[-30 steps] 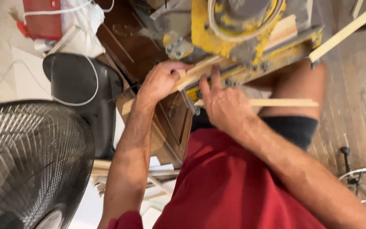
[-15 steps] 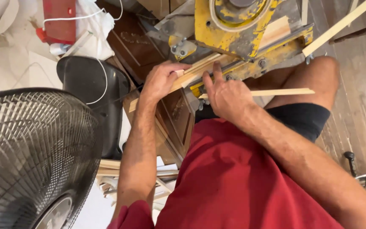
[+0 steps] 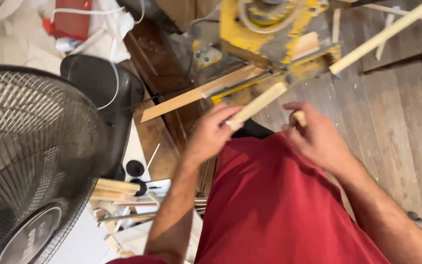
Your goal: Cutting thin wooden strips using a miter cutter and assembling them onto a picture frame or artwork.
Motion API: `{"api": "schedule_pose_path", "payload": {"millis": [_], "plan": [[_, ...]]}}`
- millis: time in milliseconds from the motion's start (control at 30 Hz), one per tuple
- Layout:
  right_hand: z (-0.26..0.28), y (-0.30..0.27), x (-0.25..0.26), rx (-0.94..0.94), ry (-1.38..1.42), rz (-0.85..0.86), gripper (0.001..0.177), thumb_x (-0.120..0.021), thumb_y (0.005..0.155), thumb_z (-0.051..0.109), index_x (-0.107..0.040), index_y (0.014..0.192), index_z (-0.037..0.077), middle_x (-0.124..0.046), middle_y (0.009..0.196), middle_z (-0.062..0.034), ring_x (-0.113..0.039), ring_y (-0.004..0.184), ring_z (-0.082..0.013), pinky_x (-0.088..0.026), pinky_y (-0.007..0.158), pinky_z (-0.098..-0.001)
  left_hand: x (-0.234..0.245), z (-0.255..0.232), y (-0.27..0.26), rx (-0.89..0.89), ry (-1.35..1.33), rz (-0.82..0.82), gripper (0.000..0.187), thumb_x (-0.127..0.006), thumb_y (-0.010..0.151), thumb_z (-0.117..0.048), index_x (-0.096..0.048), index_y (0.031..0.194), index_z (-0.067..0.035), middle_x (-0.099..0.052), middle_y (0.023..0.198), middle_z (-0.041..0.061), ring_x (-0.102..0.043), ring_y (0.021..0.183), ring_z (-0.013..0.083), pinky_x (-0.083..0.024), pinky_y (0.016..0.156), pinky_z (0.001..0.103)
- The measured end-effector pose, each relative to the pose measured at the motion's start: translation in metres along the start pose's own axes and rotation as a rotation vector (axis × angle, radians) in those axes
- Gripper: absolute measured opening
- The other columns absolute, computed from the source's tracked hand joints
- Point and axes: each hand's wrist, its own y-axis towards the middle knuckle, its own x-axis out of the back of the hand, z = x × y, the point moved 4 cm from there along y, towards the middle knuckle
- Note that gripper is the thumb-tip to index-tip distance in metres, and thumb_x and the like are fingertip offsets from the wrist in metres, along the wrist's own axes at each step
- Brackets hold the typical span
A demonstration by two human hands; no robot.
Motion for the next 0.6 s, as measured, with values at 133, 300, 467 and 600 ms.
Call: {"api": "schedule_pose_path", "payload": {"millis": [133,300,467,600], "plan": [[-0.039,-0.047,0.044,0.076,0.795,-0.302,0.045,-0.044,0.106,0.019,-0.042,0.146,-0.003,-0.063,0.11,-0.0178,-0.053,0.076,-0.0168,-0.043,0.069,-0.0298,-0.117,-0.01,0.022,0.041,-0.413,0.105,0.033,-0.063,0.095,0.001,-0.066,0.128,0.001,-0.062,0.102,0.014,-0.071,0.062,0.0208,-0.061,0.049,0.029],[-0.081,-0.12,0.109,-0.018,1.064,-0.634,0.048,-0.037,0.11,0.044,-0.047,0.137,0.005,-0.067,0.132,-0.0164,-0.068,0.121,-0.0243,-0.058,0.098,-0.0449,-0.242,-0.051,0.042,-0.004,-0.285,0.279,0.026,-0.068,0.098,-0.009,-0.069,0.121,0.001,-0.065,0.108,0.017,-0.073,0.092,0.0331,-0.064,0.075,0.038],[-0.154,-0.199,0.118,0.007,1.303,-0.971,0.031,-0.033,0.113,0.039,-0.047,0.124,0.014,-0.07,0.13,-0.0214,-0.069,0.126,-0.0352,-0.06,0.096,-0.0529,-0.338,-0.117,0.011,0.063,0.084,0.584,0.034,-0.061,0.094,-0.015,-0.07,0.127,-0.012,-0.075,0.116,0.013,-0.072,0.109,0.0334,-0.063,0.089,0.046],[-0.177,-0.256,0.109,-0.1,1.239,-1.046,0.039,-0.028,0.111,0.048,-0.045,0.124,0.016,-0.069,0.134,-0.0169,-0.065,0.131,-0.031,-0.048,0.105,-0.0533,-0.402,-0.135,-0.021,0.035,0.209,0.761,0.036,-0.065,0.091,-0.018,-0.069,0.126,-0.01,-0.076,0.113,0.018,-0.072,0.11,0.0365,-0.062,0.089,0.048]]}}
